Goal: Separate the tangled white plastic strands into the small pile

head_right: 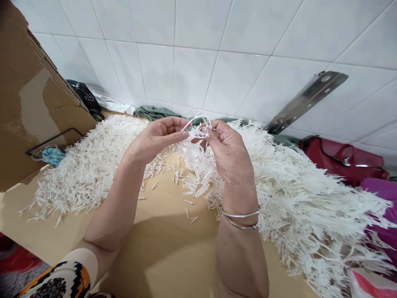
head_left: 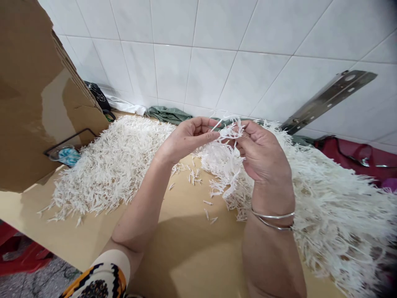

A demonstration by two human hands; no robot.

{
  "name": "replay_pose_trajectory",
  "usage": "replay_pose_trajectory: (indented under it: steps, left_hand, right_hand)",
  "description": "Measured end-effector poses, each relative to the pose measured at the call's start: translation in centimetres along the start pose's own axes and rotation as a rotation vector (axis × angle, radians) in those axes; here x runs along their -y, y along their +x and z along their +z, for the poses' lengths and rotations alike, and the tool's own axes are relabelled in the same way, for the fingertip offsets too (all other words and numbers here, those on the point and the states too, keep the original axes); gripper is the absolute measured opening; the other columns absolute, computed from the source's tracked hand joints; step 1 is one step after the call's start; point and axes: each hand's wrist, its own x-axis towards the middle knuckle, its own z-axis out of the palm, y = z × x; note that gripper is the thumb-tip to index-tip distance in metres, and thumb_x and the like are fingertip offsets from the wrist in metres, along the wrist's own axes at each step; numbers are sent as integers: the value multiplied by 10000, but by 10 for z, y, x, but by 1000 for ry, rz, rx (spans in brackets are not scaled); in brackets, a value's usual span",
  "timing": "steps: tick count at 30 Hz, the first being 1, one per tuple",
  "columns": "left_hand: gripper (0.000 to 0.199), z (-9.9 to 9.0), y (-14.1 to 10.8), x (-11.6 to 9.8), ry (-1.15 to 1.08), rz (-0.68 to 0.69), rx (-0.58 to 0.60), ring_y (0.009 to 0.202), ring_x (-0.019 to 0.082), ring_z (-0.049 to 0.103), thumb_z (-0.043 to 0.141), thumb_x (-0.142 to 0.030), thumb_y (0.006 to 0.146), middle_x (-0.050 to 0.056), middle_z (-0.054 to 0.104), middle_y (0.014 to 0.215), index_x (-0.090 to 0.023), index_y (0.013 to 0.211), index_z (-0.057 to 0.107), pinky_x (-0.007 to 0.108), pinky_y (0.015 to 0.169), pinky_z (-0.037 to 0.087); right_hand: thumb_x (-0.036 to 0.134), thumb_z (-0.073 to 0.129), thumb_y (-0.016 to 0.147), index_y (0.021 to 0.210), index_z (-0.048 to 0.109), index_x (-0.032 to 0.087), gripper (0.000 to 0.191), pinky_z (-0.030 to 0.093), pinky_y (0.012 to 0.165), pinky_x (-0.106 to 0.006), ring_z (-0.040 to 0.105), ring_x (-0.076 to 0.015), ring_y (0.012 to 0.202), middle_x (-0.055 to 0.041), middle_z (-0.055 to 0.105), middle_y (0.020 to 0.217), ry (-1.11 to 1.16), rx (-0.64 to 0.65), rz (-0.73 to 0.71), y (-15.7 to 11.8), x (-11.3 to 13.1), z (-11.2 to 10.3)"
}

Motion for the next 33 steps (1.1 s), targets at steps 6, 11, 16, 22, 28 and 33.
replay_pose_trajectory:
  steps: [6, 11, 16, 22, 28, 33]
  left_hand:
    - [154, -7, -2, -7, -72, -52, -27, 737, 88, 589, 751, -335, 918, 14, 684, 888, -189, 963, 733, 265, 686, 440]
    - [207, 1, 2, -1, -135, 22, -24, 870, 98, 660, 807, -334, 893, 26, 709, 1031, -200, 1030, 727, 254, 770, 502]
    - [257, 9, 3, 1, -194, 43, -14, 944, 104, 685, 829, -265, 872, 26, 691, 1033, -187, 1061, 673, 260, 888, 565]
    - [329, 14, 1, 3, -20, 80, -30, 848, 84, 636, 829, -282, 866, 15, 644, 1030, -209, 1086, 596, 269, 832, 546]
    - [353, 16, 0, 4, 140, 68, -3, 817, 111, 562, 742, -507, 953, 11, 578, 875, -210, 942, 552, 278, 734, 458]
    - [470, 21, 0, 3, 168, -17, 163, 816, 110, 511, 657, -649, 969, 7, 551, 871, -183, 909, 638, 278, 769, 440]
  right_hand:
    - [373, 873, 798, 1006, 696, 271, 292, 510, 556, -274, 569, -116, 602, 36, 686, 766, -66, -157, -84, 5, -15, -12]
    - [338, 880, 766, 1096, 689, 297, 383, 616, 975, -426, 716, -197, 1022, -12, 747, 1112, -99, -40, -115, 4, -18, -18]
    - [458, 723, 963, 991, 722, 292, 169, 609, 934, -435, 714, -220, 985, -52, 734, 1036, -10, -159, -181, -3, 1, -15]
    - [471, 817, 899, 941, 761, 288, 196, 612, 861, -405, 690, -178, 804, 1, 722, 871, -69, -45, -116, -9, 9, -13]
    - [317, 813, 901, 914, 716, 270, 109, 620, 819, -341, 708, -144, 769, 33, 725, 840, 21, -132, -184, -7, 3, -6]
    - [303, 859, 862, 890, 747, 290, 117, 621, 783, -301, 690, -124, 740, 46, 747, 851, 184, -171, -233, -4, 5, -2]
